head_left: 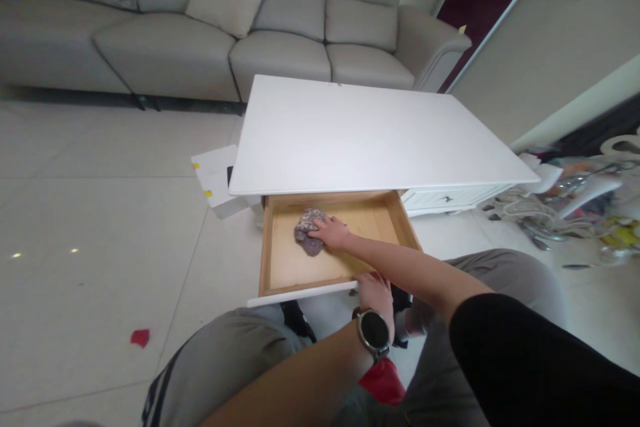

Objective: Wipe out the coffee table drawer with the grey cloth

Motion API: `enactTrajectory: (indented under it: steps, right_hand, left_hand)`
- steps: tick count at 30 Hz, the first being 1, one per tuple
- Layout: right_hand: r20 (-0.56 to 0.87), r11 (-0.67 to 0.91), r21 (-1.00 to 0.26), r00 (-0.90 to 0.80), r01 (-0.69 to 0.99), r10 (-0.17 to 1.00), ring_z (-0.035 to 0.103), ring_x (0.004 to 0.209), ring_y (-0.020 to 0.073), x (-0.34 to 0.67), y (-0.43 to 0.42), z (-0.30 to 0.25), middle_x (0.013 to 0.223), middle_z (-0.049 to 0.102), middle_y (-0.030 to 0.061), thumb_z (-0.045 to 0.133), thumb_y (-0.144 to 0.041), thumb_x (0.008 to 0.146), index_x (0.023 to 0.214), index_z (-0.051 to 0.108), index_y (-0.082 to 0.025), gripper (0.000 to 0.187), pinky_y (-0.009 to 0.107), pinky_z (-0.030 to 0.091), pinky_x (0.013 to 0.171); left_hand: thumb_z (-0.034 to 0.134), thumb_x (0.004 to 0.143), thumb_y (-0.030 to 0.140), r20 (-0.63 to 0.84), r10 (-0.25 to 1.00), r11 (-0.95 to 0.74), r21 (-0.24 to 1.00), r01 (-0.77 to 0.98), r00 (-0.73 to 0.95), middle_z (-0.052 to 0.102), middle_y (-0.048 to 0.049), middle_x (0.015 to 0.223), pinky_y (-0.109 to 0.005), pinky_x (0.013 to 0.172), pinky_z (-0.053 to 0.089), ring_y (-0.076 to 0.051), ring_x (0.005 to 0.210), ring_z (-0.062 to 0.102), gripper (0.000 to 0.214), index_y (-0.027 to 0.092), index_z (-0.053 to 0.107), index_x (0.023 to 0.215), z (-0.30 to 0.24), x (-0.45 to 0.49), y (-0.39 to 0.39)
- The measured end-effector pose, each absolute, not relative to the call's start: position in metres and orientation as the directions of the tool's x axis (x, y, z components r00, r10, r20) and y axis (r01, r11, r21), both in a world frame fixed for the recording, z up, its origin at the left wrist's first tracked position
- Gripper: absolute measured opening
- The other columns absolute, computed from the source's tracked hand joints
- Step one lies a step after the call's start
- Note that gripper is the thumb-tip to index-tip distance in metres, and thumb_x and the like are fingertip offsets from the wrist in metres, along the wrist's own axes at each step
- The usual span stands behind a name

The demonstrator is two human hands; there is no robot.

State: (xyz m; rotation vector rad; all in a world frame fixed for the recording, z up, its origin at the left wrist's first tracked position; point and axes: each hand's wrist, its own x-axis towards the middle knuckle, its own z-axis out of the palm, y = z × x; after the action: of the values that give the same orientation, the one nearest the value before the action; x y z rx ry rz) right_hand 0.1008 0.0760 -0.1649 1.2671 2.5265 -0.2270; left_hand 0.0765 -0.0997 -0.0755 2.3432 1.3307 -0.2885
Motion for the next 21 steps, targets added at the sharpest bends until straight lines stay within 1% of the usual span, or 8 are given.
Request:
enactTrajectory:
  steps: [2,4,8,11,14,16,19,21]
  right_hand:
    - [-0.356,0.465,0.081,-0.41,0.881,0.84,0.044,0.132,0.0386,0.158,0.078,-0.157,0.154,0.044,0.0135,0.061,-0.025,0.091,0.142,0.057,-0.034,0.052,0.053,0.04,0.1]
    - [-0.357,0.365,0.167,-0.289,0.916,0.888,0.042,0.133,0.0403,0.214,0.077,-0.148,0.155,0.044,0.0146,0.053,-0.021,0.094,0.138,0.063,-0.032,0.046,0.058,0.037,0.101]
    - [-0.311,0.342,0.193,-0.274,0.919,0.91,0.033,0.14,0.0438,0.284,0.064,-0.135,0.156,0.047,0.0111,0.05,-0.016,0.091,0.124,0.075,-0.028,0.043,0.063,0.026,0.108]
    - [-0.331,0.303,0.187,-0.23,0.934,0.915,0.033,0.139,0.0437,0.286,0.052,-0.136,0.15,0.053,0.0112,0.053,-0.018,0.088,0.117,0.079,-0.027,0.04,0.063,0.025,0.11]
    - [-0.379,0.254,0.216,-0.158,0.943,0.912,0.043,0.131,0.0429,0.267,0.04,-0.138,0.138,0.059,0.0172,0.056,-0.021,0.086,0.112,0.08,-0.024,0.036,0.062,0.031,0.107]
    - [-0.422,0.248,0.225,-0.135,0.942,0.896,0.052,0.122,0.0404,0.257,0.034,-0.136,0.134,0.06,0.0193,0.058,-0.023,0.084,0.111,0.08,-0.022,0.035,0.057,0.039,0.102]
    - [-0.458,0.223,0.199,-0.111,0.954,0.882,0.06,0.111,0.0346,0.254,0.028,-0.121,0.131,0.062,0.0163,0.062,-0.027,0.081,0.115,0.079,-0.025,0.038,0.049,0.045,0.096]
    - [-0.417,0.188,0.179,-0.099,0.966,0.903,0.06,0.111,0.0327,0.258,0.026,-0.104,0.132,0.061,0.0141,0.064,-0.029,0.081,0.12,0.078,-0.029,0.041,0.045,0.045,0.096]
  left_hand:
    - [0.036,0.098,0.008,-0.39,0.749,-0.493,0.213,0.843,0.536,0.069,-0.02,0.122,-0.051,0.1,0.048,-0.033,0.118,0.064,0.047,0.01,0.063,0.136,-0.075,0.077,-0.099]
    - [0.031,0.098,0.007,-0.386,0.743,-0.516,0.191,0.835,0.547,0.068,-0.021,0.125,-0.051,0.099,0.048,-0.033,0.118,0.065,0.052,0.009,0.06,0.141,-0.075,0.076,-0.099]
    - [0.033,0.098,0.008,-0.367,0.746,-0.532,0.173,0.829,0.555,0.068,-0.0217,0.123,-0.051,0.099,0.049,-0.033,0.116,0.065,0.052,0.009,0.058,0.144,-0.078,0.076,-0.101]
    - [0.034,0.098,0.007,-0.342,0.752,-0.544,0.16,0.824,0.563,0.069,-0.0209,0.121,-0.051,0.097,0.05,-0.032,0.114,0.066,0.051,0.009,0.058,0.143,-0.082,0.077,-0.102]
    - [0.033,0.098,0.007,-0.349,0.75,-0.54,0.168,0.825,0.562,0.069,-0.0204,0.12,-0.05,0.095,0.049,-0.031,0.113,0.066,0.052,0.01,0.058,0.143,-0.084,0.079,-0.101]
    - [0.032,0.098,0.007,-0.361,0.749,-0.531,0.176,0.829,0.556,0.069,-0.0208,0.12,-0.049,0.094,0.048,-0.031,0.112,0.066,0.051,0.01,0.058,0.142,-0.084,0.081,-0.101]
    - [0.032,0.098,0.008,-0.378,0.743,-0.53,0.172,0.83,0.553,0.069,-0.0217,0.122,-0.048,0.095,0.048,-0.031,0.113,0.065,0.05,0.008,0.057,0.142,-0.083,0.084,-0.099]
    - [0.035,0.098,0.008,-0.383,0.738,-0.536,0.168,0.828,0.555,0.069,-0.0219,0.123,-0.048,0.097,0.048,-0.032,0.115,0.065,0.049,0.007,0.058,0.141,-0.083,0.086,-0.099]
